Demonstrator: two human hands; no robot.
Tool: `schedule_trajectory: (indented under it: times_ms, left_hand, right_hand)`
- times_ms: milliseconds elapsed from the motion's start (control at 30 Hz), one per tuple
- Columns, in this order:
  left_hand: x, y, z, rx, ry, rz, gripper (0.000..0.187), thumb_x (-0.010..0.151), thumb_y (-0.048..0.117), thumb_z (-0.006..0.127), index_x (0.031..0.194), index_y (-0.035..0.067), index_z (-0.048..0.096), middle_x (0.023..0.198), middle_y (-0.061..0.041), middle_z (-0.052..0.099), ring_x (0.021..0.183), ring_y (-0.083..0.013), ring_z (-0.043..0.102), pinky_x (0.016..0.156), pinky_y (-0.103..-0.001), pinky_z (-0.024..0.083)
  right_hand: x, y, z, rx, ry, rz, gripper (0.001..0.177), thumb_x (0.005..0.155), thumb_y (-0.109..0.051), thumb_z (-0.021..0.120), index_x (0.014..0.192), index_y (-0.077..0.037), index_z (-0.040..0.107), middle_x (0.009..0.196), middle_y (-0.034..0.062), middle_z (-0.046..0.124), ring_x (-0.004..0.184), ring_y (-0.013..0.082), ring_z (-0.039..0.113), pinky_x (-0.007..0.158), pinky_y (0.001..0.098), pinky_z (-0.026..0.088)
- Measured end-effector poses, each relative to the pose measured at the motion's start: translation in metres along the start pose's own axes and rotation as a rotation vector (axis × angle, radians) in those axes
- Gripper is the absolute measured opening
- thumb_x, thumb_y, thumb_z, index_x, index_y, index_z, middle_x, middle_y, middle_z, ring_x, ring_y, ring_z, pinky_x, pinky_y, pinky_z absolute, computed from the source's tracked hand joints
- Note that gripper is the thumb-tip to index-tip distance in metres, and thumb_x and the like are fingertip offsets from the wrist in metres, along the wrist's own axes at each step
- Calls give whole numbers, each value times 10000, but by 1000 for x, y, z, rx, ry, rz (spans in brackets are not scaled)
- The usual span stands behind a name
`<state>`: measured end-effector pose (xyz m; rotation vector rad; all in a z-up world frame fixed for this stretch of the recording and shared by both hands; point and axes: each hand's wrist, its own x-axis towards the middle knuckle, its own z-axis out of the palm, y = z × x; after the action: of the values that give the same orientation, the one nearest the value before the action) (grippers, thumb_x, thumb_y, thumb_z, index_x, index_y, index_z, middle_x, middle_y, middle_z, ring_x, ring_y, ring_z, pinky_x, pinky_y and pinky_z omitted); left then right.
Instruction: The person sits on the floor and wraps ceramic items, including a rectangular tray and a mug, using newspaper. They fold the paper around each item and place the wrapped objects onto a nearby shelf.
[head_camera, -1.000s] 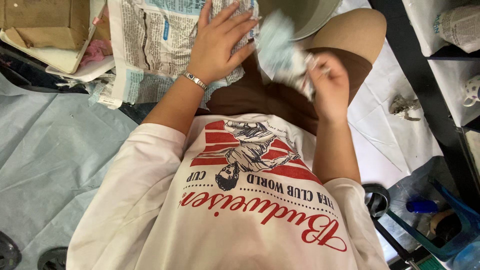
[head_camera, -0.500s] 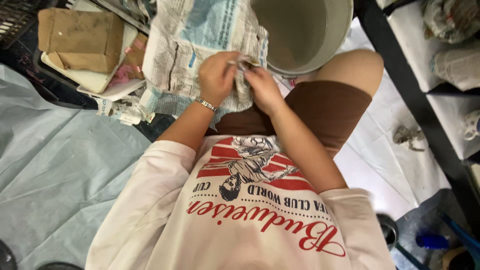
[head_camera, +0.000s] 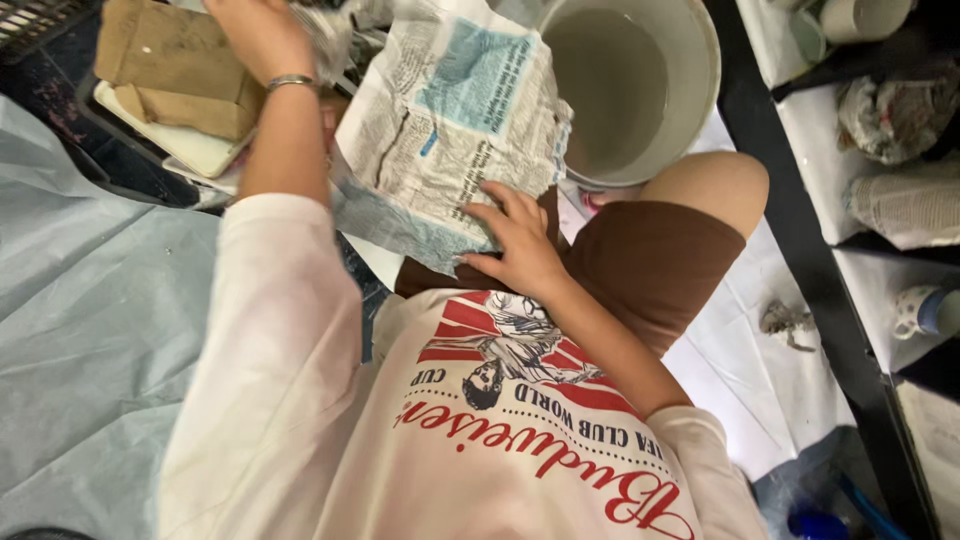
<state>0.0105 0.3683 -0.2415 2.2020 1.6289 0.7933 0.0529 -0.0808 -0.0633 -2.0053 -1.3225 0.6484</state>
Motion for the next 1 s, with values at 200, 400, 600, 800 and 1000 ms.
schedule_trajectory:
  times_ms: [200,400,600,800,1000]
  left_hand:
    - [-27,-12,53,-204,-562,117,717,1067,539,633,1591,91,435,1599,-355,5,1471,-544,179,1177,-498,235]
    - [-47,27,4,-550,-854,-12,606,1063,559,471,1322,47,663,1352,-178,590,1243,-288,570,1070,-365,458]
    - [-75,118,-131,-754,-964,-39,677,1104,524,370,1589,57,445,1346,-116,400,1244,-238,407,1090,-342,345]
    - [-131,203,-240,-155,-455,941,958,909,381,816,1628,-12,320,1645,-311,272,1536,-483,249,1259,-607,196]
    - [-219,228,-212,-12,-852,1408,778,783,576,705,1436,181,556,1580,-124,437,1478,-380,343,1192,-664,182]
  right_hand:
    - [3,-2,-5,-46,-17,-29,618,795,-359,848,1349,-189,634,1541,110,441,1409,348,398,1126,475,301]
    - [-5,6,-6,-79,12,-82,551,824,-314,811,1337,-193,652,1521,85,490,1369,314,450,1090,474,333]
    - [-7,25,-13,-212,104,-207,353,860,-176,754,1205,-247,733,1436,3,607,1362,266,502,1060,472,365]
    - [-31,41,-51,-141,86,-212,372,850,-121,726,1180,-290,752,1517,-14,574,1441,276,460,1098,469,359]
    - [-92,60,-77,-140,89,-145,332,864,-214,743,1173,-336,759,1550,-8,512,1464,328,393,1101,550,302]
